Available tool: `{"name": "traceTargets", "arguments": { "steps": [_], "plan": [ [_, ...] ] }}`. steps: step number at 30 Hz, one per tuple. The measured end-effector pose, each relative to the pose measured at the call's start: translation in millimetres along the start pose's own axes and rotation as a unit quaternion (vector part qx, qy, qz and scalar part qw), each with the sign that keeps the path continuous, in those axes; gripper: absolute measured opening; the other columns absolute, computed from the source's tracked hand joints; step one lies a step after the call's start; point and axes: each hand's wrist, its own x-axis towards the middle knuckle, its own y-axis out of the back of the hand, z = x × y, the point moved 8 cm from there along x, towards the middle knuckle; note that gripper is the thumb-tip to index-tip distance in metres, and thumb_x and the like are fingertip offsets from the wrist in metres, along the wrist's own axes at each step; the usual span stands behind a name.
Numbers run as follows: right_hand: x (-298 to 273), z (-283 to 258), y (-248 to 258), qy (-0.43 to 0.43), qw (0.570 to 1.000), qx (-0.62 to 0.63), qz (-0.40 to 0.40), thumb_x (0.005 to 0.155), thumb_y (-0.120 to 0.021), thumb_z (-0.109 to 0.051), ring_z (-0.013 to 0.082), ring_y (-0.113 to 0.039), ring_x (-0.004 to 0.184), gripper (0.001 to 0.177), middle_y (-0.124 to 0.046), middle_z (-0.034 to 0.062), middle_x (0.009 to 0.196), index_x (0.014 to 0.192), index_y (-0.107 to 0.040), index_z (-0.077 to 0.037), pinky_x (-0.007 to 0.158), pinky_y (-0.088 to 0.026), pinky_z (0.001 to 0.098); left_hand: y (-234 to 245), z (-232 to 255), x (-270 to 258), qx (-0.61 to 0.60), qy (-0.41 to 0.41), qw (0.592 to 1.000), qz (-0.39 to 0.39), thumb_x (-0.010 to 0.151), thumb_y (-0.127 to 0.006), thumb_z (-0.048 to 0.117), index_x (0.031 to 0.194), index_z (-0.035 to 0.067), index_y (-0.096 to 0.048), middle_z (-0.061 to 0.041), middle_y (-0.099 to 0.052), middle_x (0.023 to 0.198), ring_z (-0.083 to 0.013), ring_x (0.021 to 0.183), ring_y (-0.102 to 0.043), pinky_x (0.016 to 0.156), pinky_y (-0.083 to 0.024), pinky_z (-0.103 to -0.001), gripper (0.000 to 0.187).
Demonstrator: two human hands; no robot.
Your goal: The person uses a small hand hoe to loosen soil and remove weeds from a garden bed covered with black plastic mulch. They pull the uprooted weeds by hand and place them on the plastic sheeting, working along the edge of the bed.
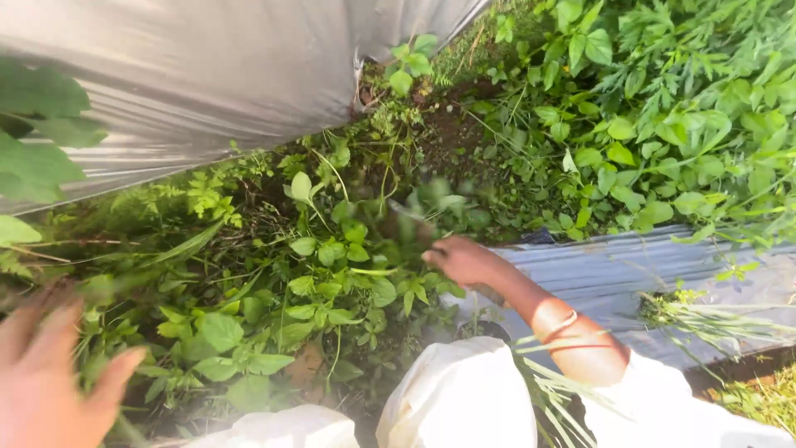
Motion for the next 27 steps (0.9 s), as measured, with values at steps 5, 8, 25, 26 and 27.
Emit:
{"name": "traceTargets", "arguments": {
  "steps": [5, 8, 25, 26, 27],
  "plan": [
    [-18.4, -19.3, -4.3, 0.026, 0.998, 0.032, -0.037, 0.116, -0.043, -0.037, 0.0127, -0.050, 0.045, 0.035, -0.056, 0.0008, 0.066, 0.096, -0.056, -0.012, 0.049, -0.043, 0.0294, 18.9, 161.2, 73.0, 0.181, -0.051, 0.933, -0.306, 0.093, -0.034, 0.070, 0.156, 0.020, -0.031, -0.008, -0.038, 0.163, -0.0304, 0.143, -0.048, 0.116, -0.048, -0.047, 0.081],
    [-27.4, -9.1, -9.7, 0.096, 0.993, -0.070, -0.028, 0.114, -0.042, -0.041, 0.0156, -0.056, 0.071, 0.038, -0.059, 0.0010, 0.082, 0.094, -0.059, -0.014, 0.068, -0.053, 0.0314, 2.1, 218.2, 87.5, 0.079, -0.138, 0.959, -0.235, 0.095, -0.051, 0.057, 0.148, 0.012, -0.046, -0.014, -0.047, 0.158, -0.0317, 0.140, -0.050, 0.114, -0.046, -0.046, 0.070],
    [-59.4, 167.4, 6.9, -0.085, 0.857, 0.413, 0.297, 0.100, -0.060, -0.037, 0.0209, -0.069, 0.045, 0.035, -0.065, 0.0051, 0.054, 0.077, -0.062, -0.010, 0.062, -0.057, 0.0334, -359.0, 343.3, 135.0, -0.038, -0.060, 0.905, -0.419, 0.102, -0.053, 0.053, 0.152, -0.009, -0.037, -0.035, -0.056, 0.139, -0.0448, 0.129, -0.060, 0.096, -0.057, -0.060, 0.081],
    [-55.1, 165.8, 7.0, -0.086, 0.854, 0.415, 0.301, 0.100, -0.060, -0.037, 0.0209, -0.069, 0.045, 0.035, -0.065, 0.0051, 0.054, 0.077, -0.062, -0.010, 0.062, -0.057, 0.0334, -379.5, 338.6, 140.0, -0.038, -0.065, 0.905, -0.418, 0.102, -0.053, 0.053, 0.152, -0.009, -0.037, -0.035, -0.056, 0.139, -0.0448, 0.129, -0.060, 0.096, -0.057, -0.060, 0.081],
    [-54.7, 168.1, 4.1, -0.108, 0.852, 0.411, 0.306, 0.098, -0.061, -0.036, 0.0198, -0.070, 0.046, 0.030, -0.065, 0.0037, 0.055, 0.079, -0.061, -0.012, 0.061, -0.058, 0.0325, -401.1, 333.1, 141.8, -0.055, -0.041, 0.904, -0.421, 0.103, -0.051, 0.052, 0.151, -0.006, -0.041, -0.033, -0.061, 0.133, -0.0452, 0.124, -0.064, 0.093, -0.057, -0.062, 0.077]
  ]
}}
